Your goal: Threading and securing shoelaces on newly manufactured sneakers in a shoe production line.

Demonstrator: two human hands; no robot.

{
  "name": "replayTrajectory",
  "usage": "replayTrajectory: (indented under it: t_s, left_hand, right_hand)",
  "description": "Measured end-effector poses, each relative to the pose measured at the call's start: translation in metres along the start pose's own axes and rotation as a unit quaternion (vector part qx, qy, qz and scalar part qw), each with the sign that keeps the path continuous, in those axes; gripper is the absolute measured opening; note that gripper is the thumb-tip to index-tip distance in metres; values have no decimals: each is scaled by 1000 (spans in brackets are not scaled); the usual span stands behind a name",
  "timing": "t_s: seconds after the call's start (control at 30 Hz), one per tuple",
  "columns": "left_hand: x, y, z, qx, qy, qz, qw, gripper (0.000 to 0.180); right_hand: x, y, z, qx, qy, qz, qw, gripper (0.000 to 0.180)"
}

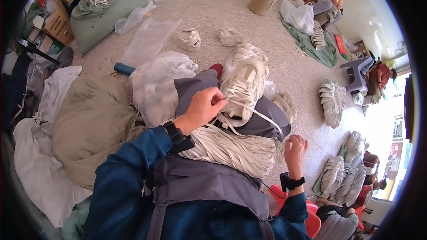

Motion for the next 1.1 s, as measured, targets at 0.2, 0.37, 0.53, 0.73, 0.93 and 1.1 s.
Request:
replayTrajectory:
  t_s: [0.2,0.37,0.53,0.73,0.93,1.1]
  left_hand:
    - [-21,5,15,42,-40,-105,993,18]
    - [-16,0,11,63,-91,-70,991,16]
    - [-10,4,8,10,-146,-102,984,19]
    - [-14,10,12,56,-84,-85,991,17]
    - [-3,-2,16,-213,-202,-338,894,12]
    - [-9,-9,9,-257,-223,-357,870,15]
  right_hand:
    - [-101,-14,60,64,-107,231,965,34]
    - [-163,-10,86,60,-170,211,961,52]
    - [-160,8,89,54,-82,253,962,68]
    - [-161,14,92,50,-94,227,968,74]
    - [-159,15,90,44,-86,229,969,72]
    - [-159,16,90,67,-117,232,963,69]
Point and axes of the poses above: each hand's wrist, its own z-axis towards the middle knuckle, its own y-axis out of the palm, x = y × z, the point moved 4 cm from there along z, towards the middle knuckle, and after that the axes turned 11 degrees about -y, right-handed, at the moved point
